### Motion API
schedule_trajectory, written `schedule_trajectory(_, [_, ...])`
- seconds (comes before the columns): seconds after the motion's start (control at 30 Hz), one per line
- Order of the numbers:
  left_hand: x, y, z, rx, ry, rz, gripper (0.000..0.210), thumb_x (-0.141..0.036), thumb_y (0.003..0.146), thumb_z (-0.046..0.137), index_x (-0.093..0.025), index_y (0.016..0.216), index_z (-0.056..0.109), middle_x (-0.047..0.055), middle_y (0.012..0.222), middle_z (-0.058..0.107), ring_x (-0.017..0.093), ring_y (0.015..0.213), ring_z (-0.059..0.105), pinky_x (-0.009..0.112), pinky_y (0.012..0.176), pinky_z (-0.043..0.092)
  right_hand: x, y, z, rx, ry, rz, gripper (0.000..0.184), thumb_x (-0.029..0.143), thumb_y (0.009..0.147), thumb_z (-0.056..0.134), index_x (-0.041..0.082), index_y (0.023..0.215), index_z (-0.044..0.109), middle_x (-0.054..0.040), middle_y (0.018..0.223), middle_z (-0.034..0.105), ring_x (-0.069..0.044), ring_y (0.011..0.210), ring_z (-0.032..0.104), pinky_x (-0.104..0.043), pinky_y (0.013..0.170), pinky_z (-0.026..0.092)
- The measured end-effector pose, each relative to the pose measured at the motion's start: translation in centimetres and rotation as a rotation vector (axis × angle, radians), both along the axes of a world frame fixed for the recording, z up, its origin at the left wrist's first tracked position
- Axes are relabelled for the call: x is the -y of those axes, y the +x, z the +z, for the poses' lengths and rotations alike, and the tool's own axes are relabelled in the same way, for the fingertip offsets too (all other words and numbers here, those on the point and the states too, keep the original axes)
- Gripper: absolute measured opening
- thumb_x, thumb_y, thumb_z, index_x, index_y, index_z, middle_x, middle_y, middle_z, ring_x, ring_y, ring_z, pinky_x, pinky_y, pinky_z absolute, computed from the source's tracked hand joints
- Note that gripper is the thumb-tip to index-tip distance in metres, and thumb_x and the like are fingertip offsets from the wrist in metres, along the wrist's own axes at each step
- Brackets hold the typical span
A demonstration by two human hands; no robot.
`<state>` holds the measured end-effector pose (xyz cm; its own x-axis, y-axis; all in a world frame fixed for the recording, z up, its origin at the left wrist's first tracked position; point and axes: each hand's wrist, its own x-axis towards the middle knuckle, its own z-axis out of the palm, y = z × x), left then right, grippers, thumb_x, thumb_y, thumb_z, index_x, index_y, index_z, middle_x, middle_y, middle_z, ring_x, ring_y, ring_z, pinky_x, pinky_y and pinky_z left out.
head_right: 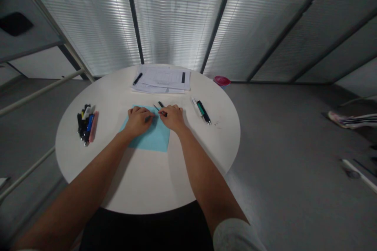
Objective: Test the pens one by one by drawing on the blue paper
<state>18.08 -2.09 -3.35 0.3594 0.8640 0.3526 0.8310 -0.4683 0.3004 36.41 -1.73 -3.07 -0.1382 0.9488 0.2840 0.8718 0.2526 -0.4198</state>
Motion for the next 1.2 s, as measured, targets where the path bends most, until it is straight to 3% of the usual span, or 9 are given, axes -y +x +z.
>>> schedule_trajectory(0.27, [-0.7, -0.3, -0.1, 0.208, 0.005, 0.136, 0.029, -0.024, 0.082, 0.05, -0.023, 0.1, 0.073, 0.011, 0.1, 0.067, 0.029, 0.101, 0.053, 0.046, 0.087, 0.038, -0.1, 0.0, 0.0, -0.074, -0.008, -0.017, 0.018, 0.029, 0.085, 0.059, 0.03, 0.097, 0.072, -0.0015, 0.091, 0.07, -0.021, 0.098, 0.054, -0.037, 0.09, 0.033])
schedule_trajectory(0.47, [-1.9, -0.9, -0.8, 0.578, -0.02, 0.182, 0.029, -0.017, 0.077, 0.047, -0.019, 0.097, 0.068, 0.009, 0.093, 0.062, 0.02, 0.083, 0.059, 0.036, 0.08, 0.048, -1.3, 0.8, -0.8, -0.49, 0.096, -0.122, 0.025, 0.024, 0.082, 0.048, 0.021, 0.096, 0.068, -0.0027, 0.093, 0.068, -0.016, 0.084, 0.059, -0.03, 0.083, 0.044])
schedule_trajectory(0.67, [-2.8, -1.3, -1.0, 1.012, -0.168, 0.305, 0.026, -0.02, 0.075, 0.044, -0.019, 0.09, 0.065, 0.005, 0.08, 0.061, 0.015, 0.065, 0.056, 0.028, 0.055, 0.046, -2.3, 1.5, -1.2, -0.757, 0.083, -0.302, 0.03, 0.03, 0.077, 0.041, 0.018, 0.093, 0.064, -0.0015, 0.077, 0.064, -0.015, 0.07, 0.056, -0.026, 0.068, 0.043])
schedule_trajectory(0.87, [-3.1, -1.4, -0.3, 1.254, -0.245, 0.391, 0.021, -0.023, 0.071, 0.046, -0.017, 0.081, 0.064, 0.004, 0.077, 0.059, 0.012, 0.056, 0.053, 0.024, 0.047, 0.044, -1.9, 1.5, -0.9, -0.732, 0.15, -0.352, 0.029, 0.026, 0.075, 0.041, 0.018, 0.094, 0.061, 0.0004, 0.073, 0.059, -0.015, 0.065, 0.053, -0.026, 0.066, 0.041])
schedule_trajectory(1.2, [-3.3, -1.6, -0.4, 1.32, -0.267, 0.47, 0.015, -0.022, 0.07, 0.048, -0.019, 0.074, 0.062, 0.002, 0.07, 0.057, 0.011, 0.057, 0.054, 0.025, 0.053, 0.046, -1.3, 2.0, -0.4, -0.526, 0.219, -0.477, 0.024, 0.024, 0.079, 0.04, 0.02, 0.092, 0.06, -0.0034, 0.083, 0.066, -0.017, 0.075, 0.058, -0.029, 0.075, 0.041])
